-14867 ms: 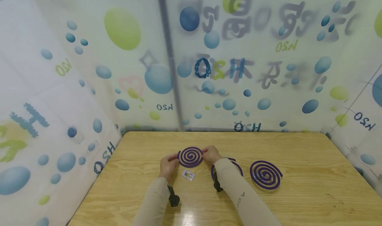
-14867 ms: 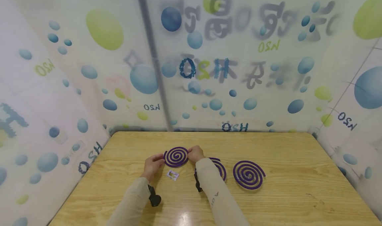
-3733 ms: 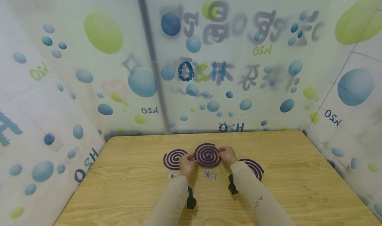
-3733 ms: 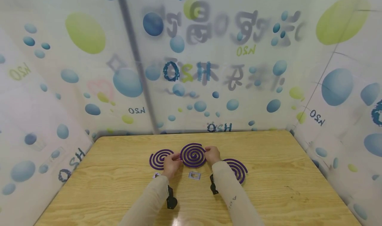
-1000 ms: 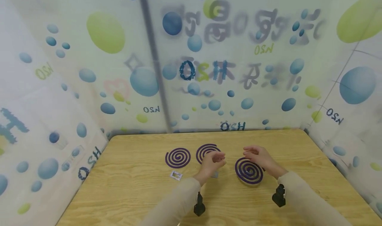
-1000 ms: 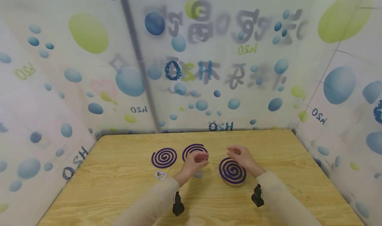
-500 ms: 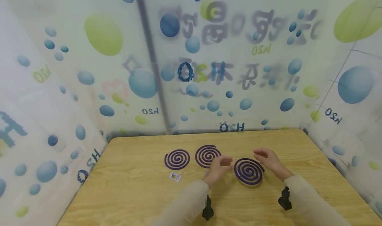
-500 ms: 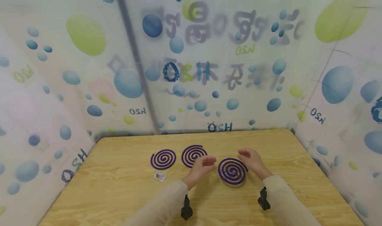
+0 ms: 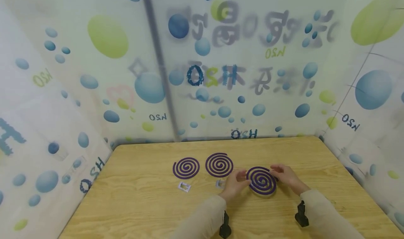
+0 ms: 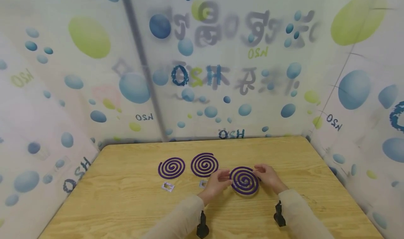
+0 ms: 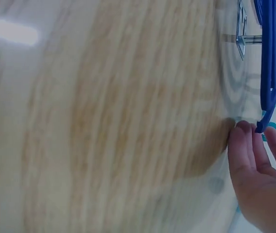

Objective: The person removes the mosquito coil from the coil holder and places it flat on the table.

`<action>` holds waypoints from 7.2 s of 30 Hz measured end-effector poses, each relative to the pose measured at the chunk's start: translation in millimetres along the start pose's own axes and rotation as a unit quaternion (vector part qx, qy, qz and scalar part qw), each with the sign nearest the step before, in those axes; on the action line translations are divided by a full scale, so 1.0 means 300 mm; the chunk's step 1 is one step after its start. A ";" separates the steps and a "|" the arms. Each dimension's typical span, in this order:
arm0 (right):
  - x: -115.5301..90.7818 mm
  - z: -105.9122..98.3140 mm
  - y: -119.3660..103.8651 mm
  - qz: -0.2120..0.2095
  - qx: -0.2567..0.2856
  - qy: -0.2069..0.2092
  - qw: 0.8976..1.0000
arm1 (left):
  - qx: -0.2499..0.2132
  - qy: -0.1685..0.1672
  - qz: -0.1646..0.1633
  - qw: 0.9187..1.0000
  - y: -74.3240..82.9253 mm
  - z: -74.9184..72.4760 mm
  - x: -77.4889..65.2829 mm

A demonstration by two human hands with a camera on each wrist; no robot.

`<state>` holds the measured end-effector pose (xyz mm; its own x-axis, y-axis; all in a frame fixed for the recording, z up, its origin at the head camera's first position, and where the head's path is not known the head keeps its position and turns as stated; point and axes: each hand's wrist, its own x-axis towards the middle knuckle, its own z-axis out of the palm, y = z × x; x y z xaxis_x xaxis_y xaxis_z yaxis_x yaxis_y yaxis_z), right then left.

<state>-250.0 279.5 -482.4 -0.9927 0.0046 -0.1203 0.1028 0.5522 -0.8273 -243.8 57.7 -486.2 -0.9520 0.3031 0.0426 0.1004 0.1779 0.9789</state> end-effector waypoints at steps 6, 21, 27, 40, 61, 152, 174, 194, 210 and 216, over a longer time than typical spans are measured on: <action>0.006 0.006 0.008 -0.002 0.028 -0.018 0.999 | -0.014 0.013 -0.036 0.999 -0.020 0.021 -0.001; -0.013 0.017 0.002 -0.002 0.044 -0.032 0.999 | -0.086 0.023 -0.055 0.994 -0.036 0.042 -0.010; -0.015 0.017 0.005 -0.001 0.037 -0.029 0.999 | -0.126 0.029 -0.063 0.990 -0.034 0.052 -0.008; -0.009 0.016 0.014 0.003 0.048 -0.019 0.999 | -0.135 0.032 -0.083 0.987 -0.031 0.057 -0.006; -0.014 0.015 0.002 0.010 0.059 -0.005 0.998 | -0.133 0.043 -0.086 0.987 -0.017 0.059 -0.010; 0.066 -0.006 -0.113 -0.001 0.116 0.017 0.993 | -0.065 0.171 -0.063 0.981 0.052 -0.002 0.102; 0.116 0.015 -0.125 0.017 0.115 0.044 0.992 | -0.177 0.175 -0.106 0.963 0.055 -0.018 0.134; 0.162 0.050 -0.054 0.052 0.131 0.087 0.986 | -0.094 0.175 -0.087 0.976 0.006 0.014 0.136; 0.170 0.057 -0.046 0.057 0.068 0.094 0.992 | -0.042 0.142 -0.112 0.983 -0.025 0.014 0.142; 0.169 0.064 -0.038 0.034 0.069 0.093 0.993 | -0.036 0.135 -0.125 0.982 -0.032 0.016 0.140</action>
<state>-300.4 257.6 -489.7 -0.9763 0.1985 -0.0857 0.1647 0.4262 -0.8895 -283.4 73.3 -494.7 -0.9873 -0.0022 -0.1588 -0.1575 0.1447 0.9769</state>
